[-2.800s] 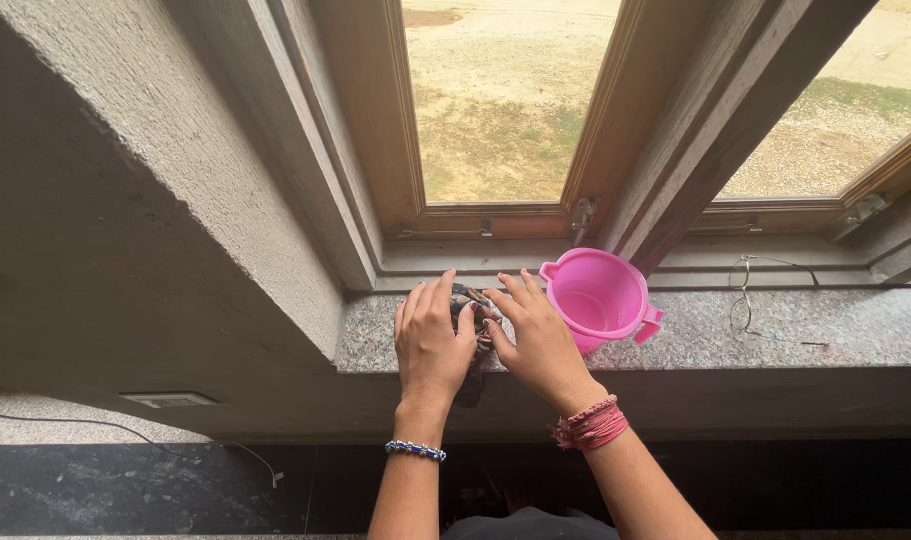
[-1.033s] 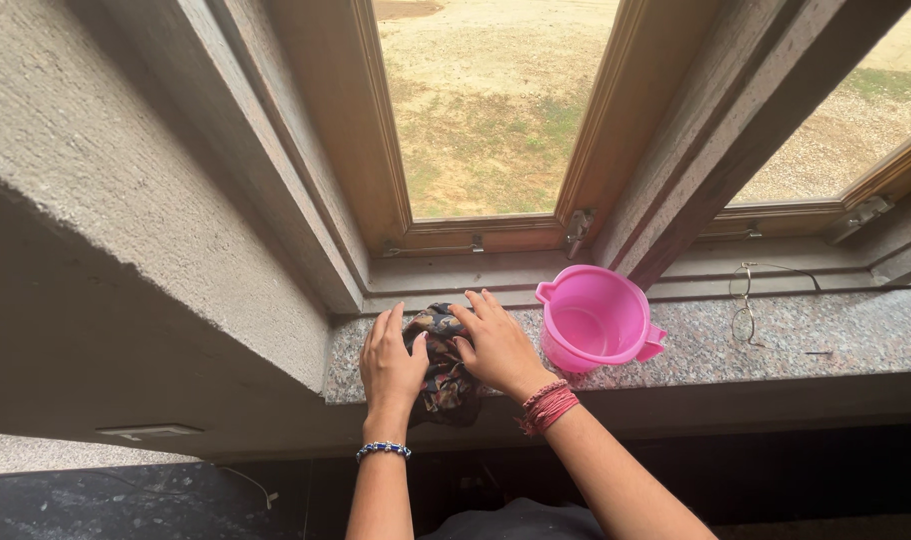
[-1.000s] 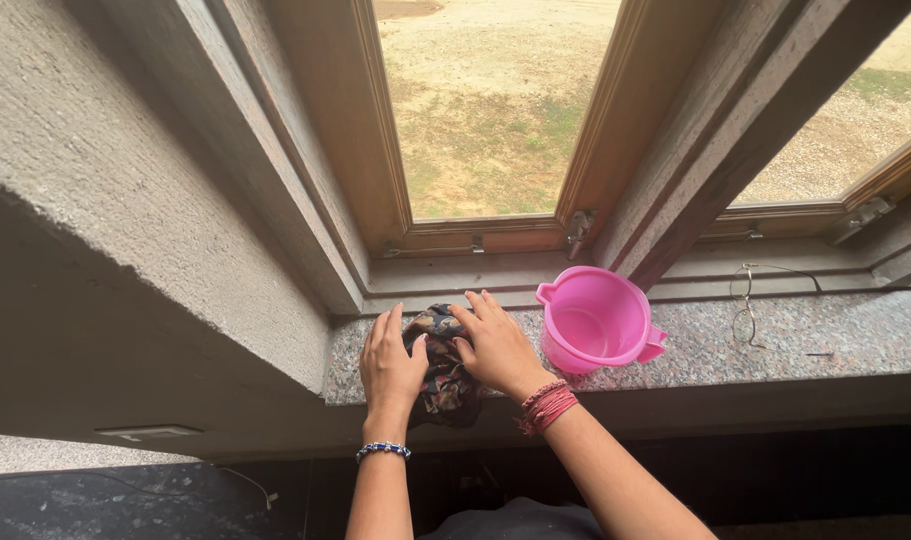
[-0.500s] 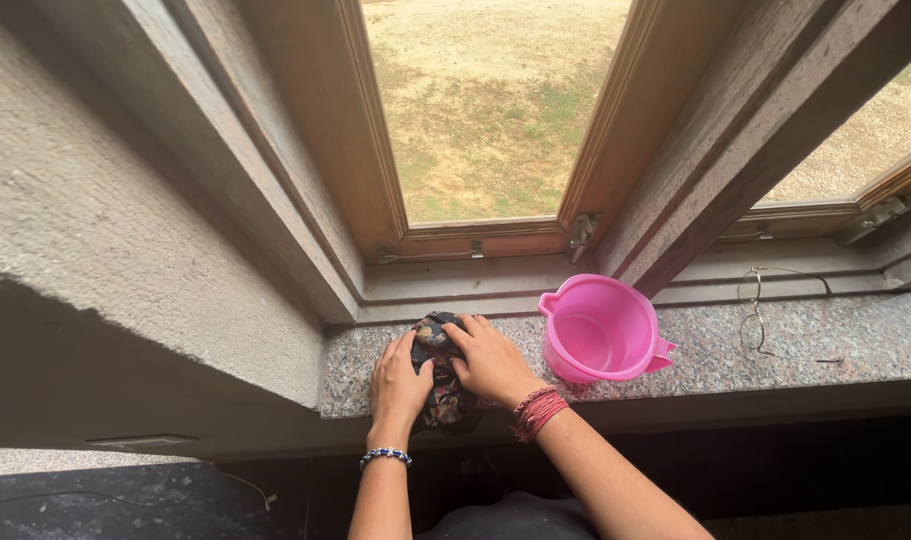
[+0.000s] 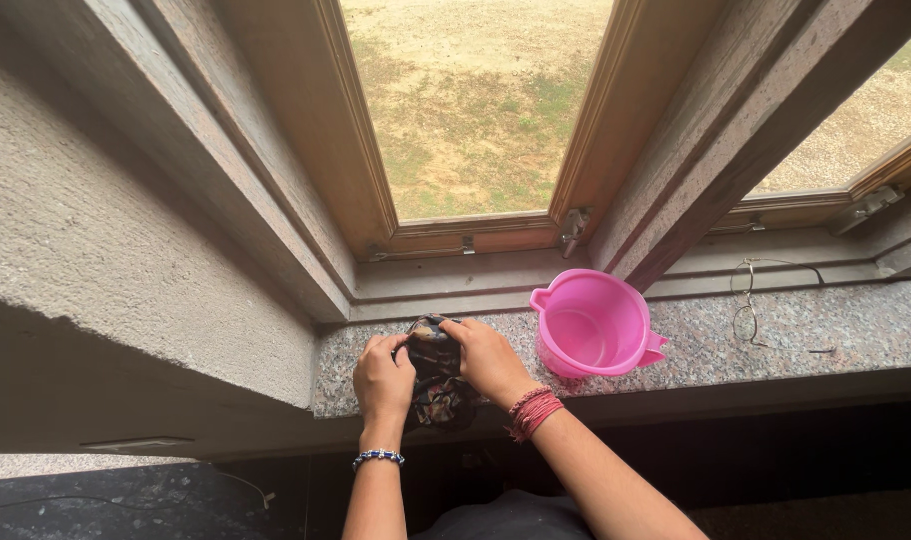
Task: The person wets a floral cloth in a pink bowl on the windowsill, then wipes a wooden door with the damp cloth. The person cleans the door surface and the handle area using circular and back-and-forth motions.
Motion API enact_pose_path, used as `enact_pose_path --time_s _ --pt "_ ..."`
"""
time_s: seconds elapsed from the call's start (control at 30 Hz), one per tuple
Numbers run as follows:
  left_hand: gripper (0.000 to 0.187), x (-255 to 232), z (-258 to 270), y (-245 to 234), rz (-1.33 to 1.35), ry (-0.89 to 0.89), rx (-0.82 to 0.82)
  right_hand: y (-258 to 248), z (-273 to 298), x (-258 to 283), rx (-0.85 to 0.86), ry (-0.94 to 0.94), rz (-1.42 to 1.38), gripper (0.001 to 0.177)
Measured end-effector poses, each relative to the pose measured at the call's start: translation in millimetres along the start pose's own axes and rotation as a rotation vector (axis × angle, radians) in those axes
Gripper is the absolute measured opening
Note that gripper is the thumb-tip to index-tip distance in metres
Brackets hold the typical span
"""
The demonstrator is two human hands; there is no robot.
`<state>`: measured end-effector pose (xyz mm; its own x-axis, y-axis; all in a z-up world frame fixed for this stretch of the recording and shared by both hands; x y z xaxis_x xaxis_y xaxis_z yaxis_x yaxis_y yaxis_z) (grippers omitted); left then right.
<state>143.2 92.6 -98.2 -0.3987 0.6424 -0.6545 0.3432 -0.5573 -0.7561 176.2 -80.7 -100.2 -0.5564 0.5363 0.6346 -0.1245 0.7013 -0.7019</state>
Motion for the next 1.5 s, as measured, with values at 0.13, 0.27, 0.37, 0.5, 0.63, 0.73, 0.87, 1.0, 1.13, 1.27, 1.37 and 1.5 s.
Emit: enact_pose_path --time_s 0.13,0.27,0.37,0.5,0.63,0.73,0.87,1.0,1.13,1.27,1.37,1.5 --pt "0.017 -5 -4 -12 0.070 0.059 -0.046 -18 -3 16 -0.036 0.002 -0.035 0.038" --pt "0.015 -11 -5 -24 0.169 0.111 -0.067 -43 -2 37 -0.119 -0.034 -0.102 0.036" --pt "0.015 -17 -5 -32 0.304 0.091 -0.030 -62 -2 53 -0.208 -0.094 -0.144 0.036" --pt "0.015 -31 1 -44 0.518 0.065 0.076 -82 -1 64 -0.242 -0.041 -0.181 0.030" --pt "0.017 -52 14 -68 0.616 0.086 0.094 -110 5 82 -0.352 -0.084 -0.215 0.022" --pt "0.017 -70 26 -87 0.688 0.111 0.119 -134 11 99 -0.427 -0.154 -0.176 0.019" --pt "0.016 -98 45 -121 0.708 0.260 0.071 -157 17 115 -0.433 -0.113 -0.227 0.017" --pt "0.016 -129 63 -153 0.723 0.438 0.011 -183 22 143 -0.489 -0.227 -0.213 0.018" --pt "0.015 -157 74 -180 0.728 0.482 -0.005 -206 16 154 -0.483 -0.233 -0.304 0.019" --pt "0.015 -195 76 -191 0.808 0.457 0.115 -240 3 159 -0.513 -0.289 -0.473 0.021" --pt "0.014 -231 84 -195 0.913 0.527 0.239 -283 -5 163 -0.566 -0.312 -0.404 0.021" --pt "0.013 -279 104 -204 0.912 0.788 0.224 -330 -4 184 -0.546 -0.508 -0.585 0.018"
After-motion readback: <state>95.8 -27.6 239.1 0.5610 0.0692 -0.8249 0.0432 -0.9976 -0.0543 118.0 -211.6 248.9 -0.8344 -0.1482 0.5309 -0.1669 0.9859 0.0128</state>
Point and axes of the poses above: each hand's wrist, its own z-axis away from the middle knuckle, its own y-axis out of the palm, x = y × z, the point moved 8 cm from there along -z, towards the middle knuckle, and after that the axes turned 11 degrees about -y, right-handed, at the moved point
